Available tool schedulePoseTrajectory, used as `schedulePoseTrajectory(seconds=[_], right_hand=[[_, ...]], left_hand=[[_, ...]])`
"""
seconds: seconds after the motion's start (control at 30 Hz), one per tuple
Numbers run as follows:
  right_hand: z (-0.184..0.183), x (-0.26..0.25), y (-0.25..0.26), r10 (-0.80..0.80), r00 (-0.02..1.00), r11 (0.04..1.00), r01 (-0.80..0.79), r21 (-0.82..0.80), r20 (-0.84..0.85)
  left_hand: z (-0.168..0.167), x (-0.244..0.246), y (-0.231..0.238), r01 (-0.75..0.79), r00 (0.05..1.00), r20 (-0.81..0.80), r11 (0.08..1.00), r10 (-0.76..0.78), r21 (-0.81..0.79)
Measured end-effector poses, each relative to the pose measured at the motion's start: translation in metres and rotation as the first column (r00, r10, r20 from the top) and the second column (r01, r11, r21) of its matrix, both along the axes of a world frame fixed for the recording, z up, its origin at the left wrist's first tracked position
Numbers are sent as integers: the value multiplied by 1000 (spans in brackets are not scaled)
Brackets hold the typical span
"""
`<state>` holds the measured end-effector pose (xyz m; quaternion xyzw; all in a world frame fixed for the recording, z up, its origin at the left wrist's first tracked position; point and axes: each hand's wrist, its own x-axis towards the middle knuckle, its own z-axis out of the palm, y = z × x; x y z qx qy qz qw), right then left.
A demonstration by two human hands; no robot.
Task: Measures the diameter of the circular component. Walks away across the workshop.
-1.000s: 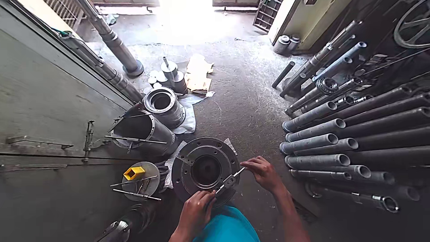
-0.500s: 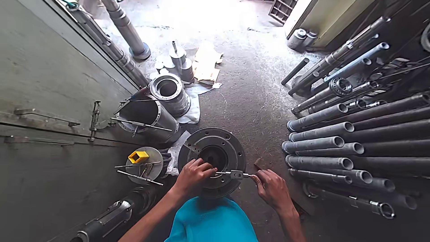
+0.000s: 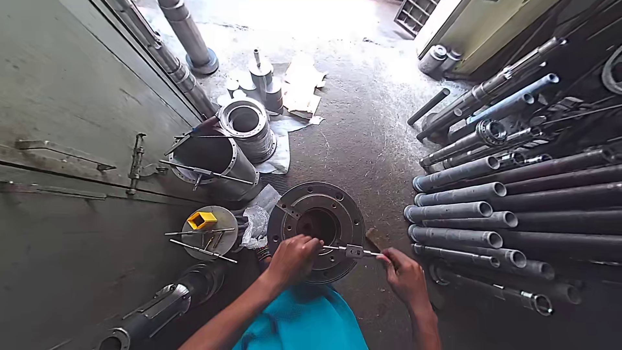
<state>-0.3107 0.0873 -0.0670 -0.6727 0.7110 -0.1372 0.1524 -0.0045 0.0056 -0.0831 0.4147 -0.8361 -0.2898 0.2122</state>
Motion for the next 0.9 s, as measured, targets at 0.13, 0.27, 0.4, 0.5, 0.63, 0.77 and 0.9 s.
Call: schedulePoseTrajectory(seconds=[0.13,0.27,0.4,0.5,0.63,0.77,0.9], right_hand=[[17,-12,-21,13,994,974,-36,222,106],[29,-11,0,-23,902,804,-240,544,432],[-5,65,26,-382,399,736,-415,535,834],[-7,156,13,-554,69,827,-71,558,830],[8,186,-16,-645,-64,759,58,648,762],[9,102,10,-182,431,909,-269,318,884],[11,29,2,27,874,982,67,-176,484]], left_hand=[[2,-6,23,-280,934,-137,913,331,296],[11,-36,-32,-184,854,-200,638,480,747],[13,-103,-82,32,983,-143,656,117,754],[27,-158,-81,311,916,-5,702,-401,641],[42,-160,-72,529,729,102,651,-677,544],[40,-69,-61,305,922,103,866,-372,395],[15,23,-12,64,996,48,967,-78,246]])
